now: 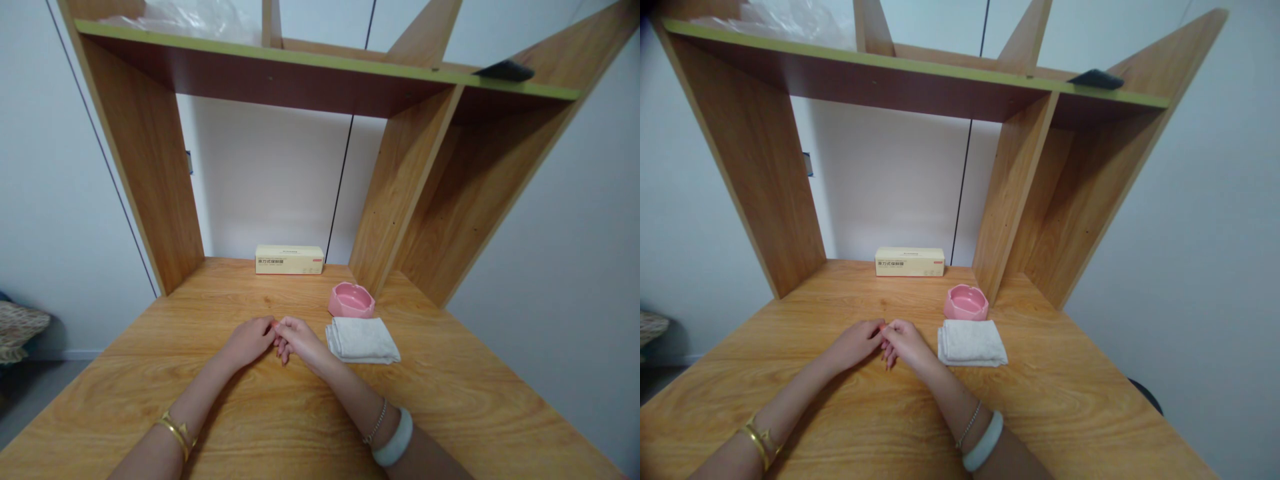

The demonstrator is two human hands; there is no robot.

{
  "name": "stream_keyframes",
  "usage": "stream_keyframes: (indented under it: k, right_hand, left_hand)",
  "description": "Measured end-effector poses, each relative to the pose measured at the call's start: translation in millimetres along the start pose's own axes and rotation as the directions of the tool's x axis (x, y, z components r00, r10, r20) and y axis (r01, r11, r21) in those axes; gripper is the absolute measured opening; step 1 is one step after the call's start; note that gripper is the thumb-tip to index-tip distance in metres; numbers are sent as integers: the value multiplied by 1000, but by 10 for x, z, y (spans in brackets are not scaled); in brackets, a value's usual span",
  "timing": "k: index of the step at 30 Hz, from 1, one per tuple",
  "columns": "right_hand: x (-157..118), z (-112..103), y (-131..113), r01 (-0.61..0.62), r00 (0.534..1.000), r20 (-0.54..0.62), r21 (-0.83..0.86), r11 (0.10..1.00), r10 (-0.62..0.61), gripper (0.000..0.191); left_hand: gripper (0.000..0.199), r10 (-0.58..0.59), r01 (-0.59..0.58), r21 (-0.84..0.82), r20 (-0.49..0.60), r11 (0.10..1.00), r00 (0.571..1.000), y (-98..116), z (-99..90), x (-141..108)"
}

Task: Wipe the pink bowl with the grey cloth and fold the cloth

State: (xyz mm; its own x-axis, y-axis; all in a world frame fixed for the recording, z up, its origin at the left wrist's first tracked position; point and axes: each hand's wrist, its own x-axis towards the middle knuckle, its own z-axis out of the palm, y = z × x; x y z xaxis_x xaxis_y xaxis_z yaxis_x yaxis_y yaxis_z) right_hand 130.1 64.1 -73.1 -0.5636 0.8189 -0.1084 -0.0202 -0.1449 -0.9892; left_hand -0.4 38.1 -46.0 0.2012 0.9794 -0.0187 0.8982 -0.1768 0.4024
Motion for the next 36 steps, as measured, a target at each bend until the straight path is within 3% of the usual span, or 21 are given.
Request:
stream_keyframes:
  k: [36]
  right_hand:
    - [1,6,-22,-12,1000,-11,4,1000,12,34]
  left_hand:
    - [28,5,-5,4,-3,1000,1000,-9,12,9]
